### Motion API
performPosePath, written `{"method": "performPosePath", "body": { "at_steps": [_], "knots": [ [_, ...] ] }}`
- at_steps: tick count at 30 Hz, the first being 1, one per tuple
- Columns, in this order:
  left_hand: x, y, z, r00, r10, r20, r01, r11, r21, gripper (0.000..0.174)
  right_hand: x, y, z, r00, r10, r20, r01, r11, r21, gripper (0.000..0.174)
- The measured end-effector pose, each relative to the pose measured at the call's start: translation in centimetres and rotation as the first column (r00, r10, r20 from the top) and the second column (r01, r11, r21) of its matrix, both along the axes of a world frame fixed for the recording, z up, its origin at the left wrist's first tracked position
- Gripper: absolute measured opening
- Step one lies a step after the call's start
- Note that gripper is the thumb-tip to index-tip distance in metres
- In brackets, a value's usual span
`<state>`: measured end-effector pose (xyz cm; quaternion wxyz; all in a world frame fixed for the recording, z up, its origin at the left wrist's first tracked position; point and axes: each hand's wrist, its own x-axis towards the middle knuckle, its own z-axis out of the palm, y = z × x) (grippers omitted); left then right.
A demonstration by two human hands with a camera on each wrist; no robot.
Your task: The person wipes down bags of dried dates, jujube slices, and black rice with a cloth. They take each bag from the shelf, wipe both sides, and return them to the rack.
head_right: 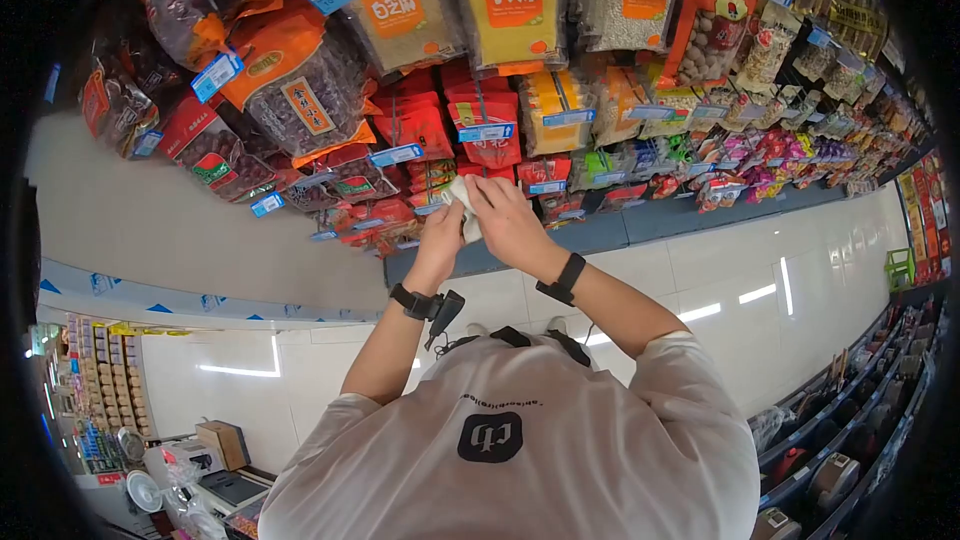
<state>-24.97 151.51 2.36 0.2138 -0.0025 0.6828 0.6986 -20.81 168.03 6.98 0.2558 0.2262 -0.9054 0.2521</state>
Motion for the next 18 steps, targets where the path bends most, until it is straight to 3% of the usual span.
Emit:
{"method": "performPosePath", "body": {
  "at_steps": [2,4,6,7,8,9,10,12,13,17,18],
  "knots": [
    [0.7,-0.1,2.0,0.993,0.059,0.100,-0.090,0.936,0.340,0.031,0.4,-1.3,0.0,0.999,0.032,0.031,-0.031,0.998,-0.054,0.060],
    [0.1,-0.8,1.6,0.998,0.025,0.060,-0.044,0.942,0.333,0.030,0.2,-2.2,-0.3,0.996,0.060,0.061,-0.053,0.993,-0.109,0.060],
    [-0.5,-1.8,0.9,1.000,-0.010,0.028,0.000,0.946,0.324,0.030,-0.3,-2.5,-0.6,0.971,0.160,0.180,-0.065,0.893,-0.445,0.051],
    [-1.0,-2.4,0.6,0.992,-0.034,-0.118,0.048,0.992,0.118,0.031,-0.4,-2.5,-0.5,0.971,0.155,0.183,-0.061,0.897,-0.439,0.051],
    [-1.4,-3.0,0.2,0.964,-0.087,-0.252,0.064,0.993,-0.098,0.033,-0.5,-2.4,-0.4,0.921,0.154,0.359,0.094,0.804,-0.587,0.047],
    [-1.5,-3.5,0.4,0.964,-0.090,-0.249,0.069,0.993,-0.091,0.033,-0.5,-2.5,-0.1,0.836,0.183,0.517,0.272,0.679,-0.681,0.043],
    [-1.5,-4.0,0.5,0.952,-0.099,-0.290,0.100,0.995,-0.012,0.033,-0.4,-2.8,0.2,0.835,0.176,0.522,0.279,0.682,-0.676,0.043],
    [-1.6,-4.6,0.5,0.939,-0.109,-0.326,0.139,0.988,0.070,0.034,-0.2,-3.2,1.0,0.713,0.345,0.611,0.466,0.418,-0.780,0.034],
    [-1.8,-4.8,0.4,0.936,-0.077,-0.344,0.108,0.992,0.071,0.035,-0.4,-3.2,0.2,0.728,0.328,0.603,0.439,0.453,-0.776,0.027],
    [-0.7,-5.2,2.2,0.933,0.040,-0.357,0.012,0.990,0.143,0.035,-0.6,-4.6,-1.6,0.771,0.285,0.569,0.392,0.492,-0.777,0.025],
    [-0.7,-5.3,2.1,0.929,0.033,-0.370,0.024,0.988,0.150,0.035,-0.4,-5.0,-1.9,0.865,0.061,0.498,0.327,0.685,-0.651,0.030]
  ]
}}
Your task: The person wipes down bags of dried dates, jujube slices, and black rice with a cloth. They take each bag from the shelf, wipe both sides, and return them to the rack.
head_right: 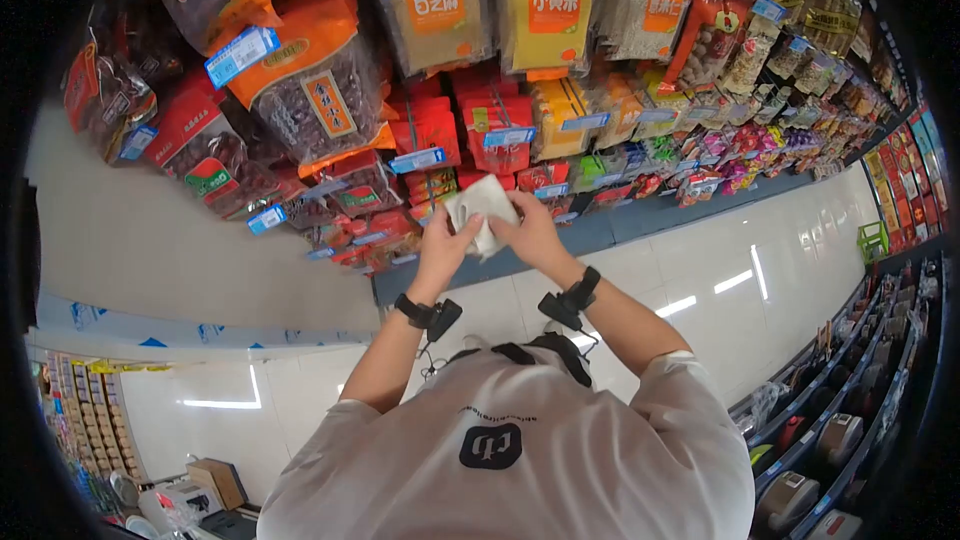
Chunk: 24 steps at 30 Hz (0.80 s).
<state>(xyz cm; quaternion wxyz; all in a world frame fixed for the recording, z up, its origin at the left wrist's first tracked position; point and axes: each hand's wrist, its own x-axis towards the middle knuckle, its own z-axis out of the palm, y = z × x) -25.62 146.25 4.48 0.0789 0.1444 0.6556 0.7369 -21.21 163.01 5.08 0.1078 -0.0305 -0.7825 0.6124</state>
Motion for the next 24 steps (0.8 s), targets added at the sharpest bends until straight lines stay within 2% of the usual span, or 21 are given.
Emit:
{"method": "performPosePath", "body": {
  "at_steps": [1,2,4,6,8,9,10,12,14,15,17,18,19,20,21,22,23,24],
  "knots": [
    [-0.1,-0.1,-0.1,1.000,0.018,-0.008,-0.019,0.992,-0.126,0.033,0.2,-0.3,0.2,0.985,-0.052,-0.162,0.098,0.951,0.294,0.035],
    [-0.2,-0.1,0.0,0.999,0.038,-0.024,-0.043,0.967,-0.250,0.031,0.3,-0.5,0.6,0.981,-0.060,-0.186,0.114,0.947,0.300,0.035],
    [0.0,0.2,0.8,0.986,-0.014,0.164,0.052,0.971,-0.232,0.028,0.8,-0.9,1.6,0.892,0.119,-0.436,0.204,0.755,0.623,0.045],
    [-1.5,1.0,-4.7,1.000,0.005,-0.016,-0.010,0.956,-0.294,0.025,1.0,-1.0,0.8,0.892,0.168,-0.419,0.169,0.737,0.654,0.054],
    [-0.7,1.1,-1.6,0.938,-0.082,0.337,0.082,0.997,0.014,0.024,1.2,-0.5,1.4,0.882,0.183,-0.434,0.188,0.708,0.681,0.057],
    [-0.8,1.0,-1.6,0.946,-0.085,0.312,0.085,0.996,0.016,0.024,1.3,-0.2,2.6,0.879,0.245,-0.410,0.175,0.633,0.754,0.056],
    [-0.8,0.8,-1.8,0.913,-0.146,0.380,0.124,0.989,0.082,0.025,1.4,0.1,3.2,0.875,0.301,-0.380,0.165,0.551,0.818,0.055],
    [-1.4,0.5,-2.0,0.859,-0.237,0.454,0.191,0.971,0.147,0.030,1.1,0.9,3.3,0.854,0.326,-0.406,0.179,0.548,0.817,0.054],
    [-1.2,1.0,-0.4,0.825,-0.242,0.511,0.129,0.960,0.247,0.030,1.6,1.1,4.4,0.879,0.336,-0.338,0.059,0.626,0.777,0.051],
    [-1.3,1.2,0.4,0.833,-0.239,0.499,0.128,0.961,0.246,0.030,1.6,1.2,4.4,0.873,0.356,-0.333,0.040,0.629,0.776,0.052],
    [-1.4,1.7,1.4,0.792,-0.383,0.476,0.161,0.882,0.443,0.029,1.3,1.5,3.8,0.866,0.360,-0.346,0.043,0.637,0.770,0.052],
    [-1.5,2.0,1.0,0.797,-0.379,0.470,0.158,0.883,0.443,0.029,1.1,1.7,3.9,0.865,0.361,-0.348,0.038,0.645,0.763,0.053],
    [-1.8,2.3,0.4,0.920,-0.181,0.349,0.152,0.982,0.109,0.031,0.9,1.9,4.1,0.860,0.368,-0.353,0.039,0.643,0.765,0.053],
    [-2.0,2.7,-0.1,0.989,-0.022,0.148,0.056,0.972,-0.227,0.033,0.6,2.1,4.5,0.883,0.305,-0.356,0.018,0.737,0.676,0.062],
    [-1.6,2.8,1.0,0.999,-0.010,0.040,0.019,0.967,-0.256,0.036,0.3,2.1,5.0,0.905,0.242,-0.350,0.003,0.819,0.574,0.071],
    [-1.7,3.4,1.1,1.000,-0.002,0.027,0.009,0.967,-0.255,0.036,-0.1,2.1,5.7,0.924,0.181,-0.336,-0.006,0.887,0.462,0.080],
    [-1.5,4.0,1.0,0.986,-0.018,-0.164,-0.025,0.966,-0.256,0.036,-0.6,1.9,6.4,0.889,0.159,-0.429,0.116,0.829,0.547,0.088],
    [-1.5,4.6,1.0,0.938,-0.034,-0.346,-0.058,0.966,-0.252,0.037,-1.2,1.9,6.7,0.884,0.165,-0.438,0.115,0.831,0.545,0.088]
  ]
}}
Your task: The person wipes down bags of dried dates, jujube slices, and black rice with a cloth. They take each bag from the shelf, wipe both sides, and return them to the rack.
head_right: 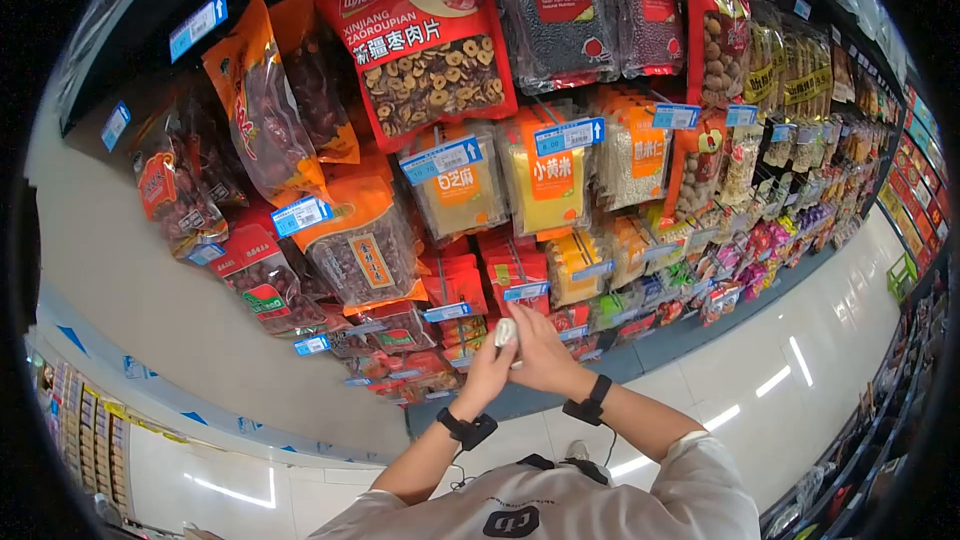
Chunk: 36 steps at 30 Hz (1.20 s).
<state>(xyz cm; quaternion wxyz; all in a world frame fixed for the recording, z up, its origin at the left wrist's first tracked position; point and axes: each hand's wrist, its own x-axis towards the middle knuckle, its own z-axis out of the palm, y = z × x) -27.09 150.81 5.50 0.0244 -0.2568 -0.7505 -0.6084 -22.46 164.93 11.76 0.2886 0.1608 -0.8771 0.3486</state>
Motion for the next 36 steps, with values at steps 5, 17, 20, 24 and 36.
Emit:
{"method": "performPosePath", "body": {
  "at_steps": [5,17,20,24,36],
  "knots": [
    [-0.4,-0.5,8.8,0.944,-0.228,0.237,0.236,0.972,-0.006,0.031,-2.3,1.6,3.6,0.997,-0.005,-0.076,0.013,0.994,0.108,0.078],
    [-14.6,-2.4,32.0,0.732,0.457,-0.505,-0.327,0.886,0.328,0.060,-15.8,8.3,27.2,0.953,0.295,-0.068,-0.257,0.671,-0.695,0.054],
    [-21.8,-1.9,32.7,0.709,0.522,-0.475,-0.440,0.853,0.280,0.082,-20.3,8.1,28.3,0.959,-0.019,-0.283,-0.095,0.918,-0.384,0.060],
    [-21.0,-1.8,34.6,0.904,0.347,-0.250,-0.296,0.930,0.219,0.068,-18.4,6.2,29.8,0.971,-0.035,-0.236,-0.080,0.885,-0.459,0.057],
    [-18.1,-1.7,35.5,0.964,-0.003,-0.267,0.111,0.914,0.390,0.046,-23.5,7.1,27.7,0.979,0.018,-0.202,-0.114,0.872,-0.476,0.038]
  ]
}}
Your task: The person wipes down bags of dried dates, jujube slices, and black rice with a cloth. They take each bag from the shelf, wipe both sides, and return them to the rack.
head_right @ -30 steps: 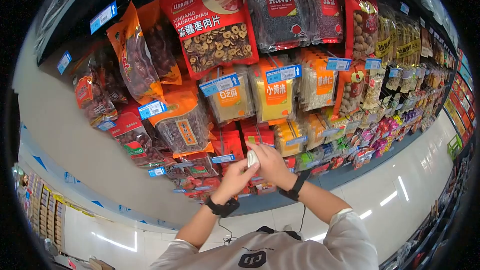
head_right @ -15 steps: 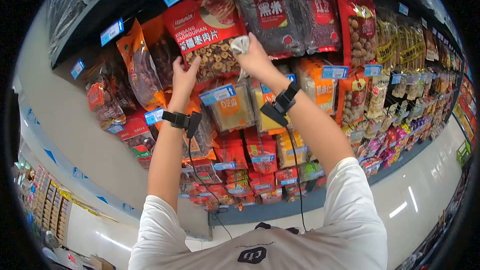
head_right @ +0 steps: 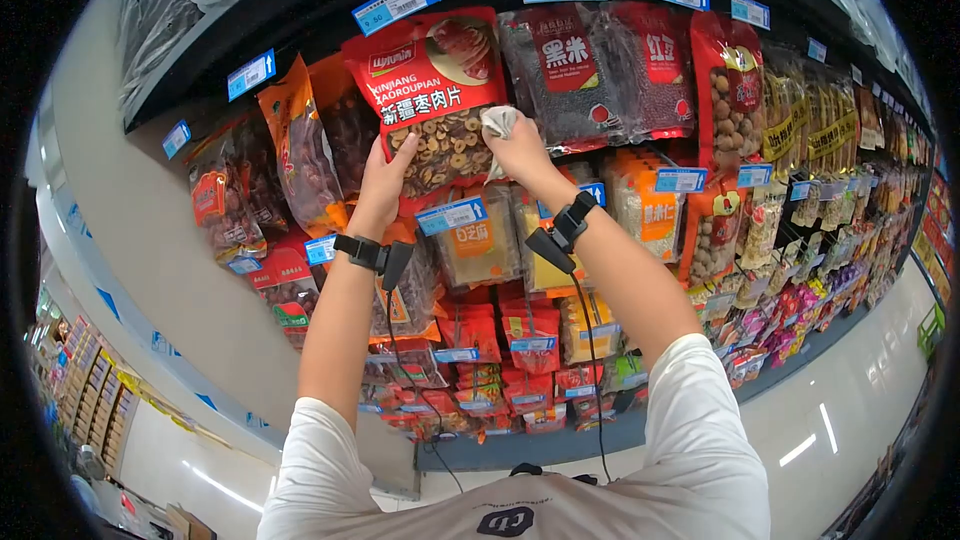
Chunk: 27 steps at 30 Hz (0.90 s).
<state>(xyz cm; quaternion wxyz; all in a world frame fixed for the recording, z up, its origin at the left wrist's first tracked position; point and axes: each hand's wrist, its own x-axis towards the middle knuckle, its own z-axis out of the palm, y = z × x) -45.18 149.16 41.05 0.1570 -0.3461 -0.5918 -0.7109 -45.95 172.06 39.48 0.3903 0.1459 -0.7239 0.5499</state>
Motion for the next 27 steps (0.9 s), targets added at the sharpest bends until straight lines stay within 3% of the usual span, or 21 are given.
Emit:
{"method": "performPosePath", "body": {
  "at_steps": [1,2,4,5,9,13,18,20,21,22,24,25,27],
  "knots": [
    [0.2,-0.2,0.2,1.000,0.019,-0.015,-0.019,1.000,0.005,0.047,0.8,0.2,0.5,0.993,0.099,0.067,-0.099,0.995,0.004,0.036],
    [0.2,-0.4,0.4,1.000,0.014,-0.013,-0.014,1.000,0.007,0.047,1.1,0.2,0.7,0.993,0.094,0.068,-0.095,0.995,0.006,0.036],
    [0.5,-0.8,0.9,0.999,0.032,-0.020,-0.030,0.997,0.074,0.046,2.4,-0.3,1.4,0.998,-0.054,-0.040,0.057,0.996,0.066,0.032],
    [0.4,-0.9,1.2,0.999,0.013,-0.032,-0.010,0.997,0.076,0.045,3.6,-0.6,1.8,0.996,0.051,-0.067,-0.054,0.997,-0.048,0.034],
    [2.1,-1.3,2.7,1.000,0.024,0.001,-0.024,0.997,0.067,0.045,4.0,0.5,2.4,0.980,0.188,-0.063,-0.197,0.966,-0.168,0.035],
    [4.3,-1.6,2.9,0.997,-0.016,0.080,0.011,0.998,0.061,0.046,8.6,0.6,3.3,0.980,0.195,0.039,-0.182,0.959,-0.218,0.036],
    [8.8,-2.1,1.4,0.995,-0.091,0.041,0.089,0.995,0.050,0.049,12.3,0.7,1.5,0.989,0.145,-0.003,-0.143,0.975,-0.170,0.037],
    [10.6,-2.5,-0.2,0.981,-0.160,0.108,0.153,0.986,0.070,0.049,14.3,0.5,-0.2,0.990,0.127,-0.060,-0.136,0.976,-0.170,0.043],
    [11.6,-2.9,-1.2,0.963,-0.215,0.163,0.208,0.976,0.057,0.052,15.2,0.7,-1.2,0.997,0.081,0.007,-0.079,0.982,-0.170,0.047],
    [11.8,-3.5,-3.4,0.973,-0.167,0.159,0.169,0.986,0.000,0.055,15.8,0.7,-2.8,0.996,0.081,0.028,-0.075,0.981,-0.176,0.047],
    [13.5,-3.4,-7.4,0.952,-0.234,0.197,0.237,0.971,0.006,0.055,17.2,0.6,-6.6,0.999,-0.043,-0.025,0.043,0.999,0.007,0.047],
    [13.9,-3.3,-9.5,0.944,-0.233,0.233,0.237,0.971,0.010,0.055,18.3,0.5,-8.1,0.994,-0.023,0.109,0.021,0.999,0.028,0.050],
    [14.9,-2.9,-13.7,0.905,-0.223,0.361,0.179,0.972,0.152,0.052,19.8,-0.3,-10.4,0.991,-0.080,0.111,0.080,0.997,0.001,0.054]
  ]
}}
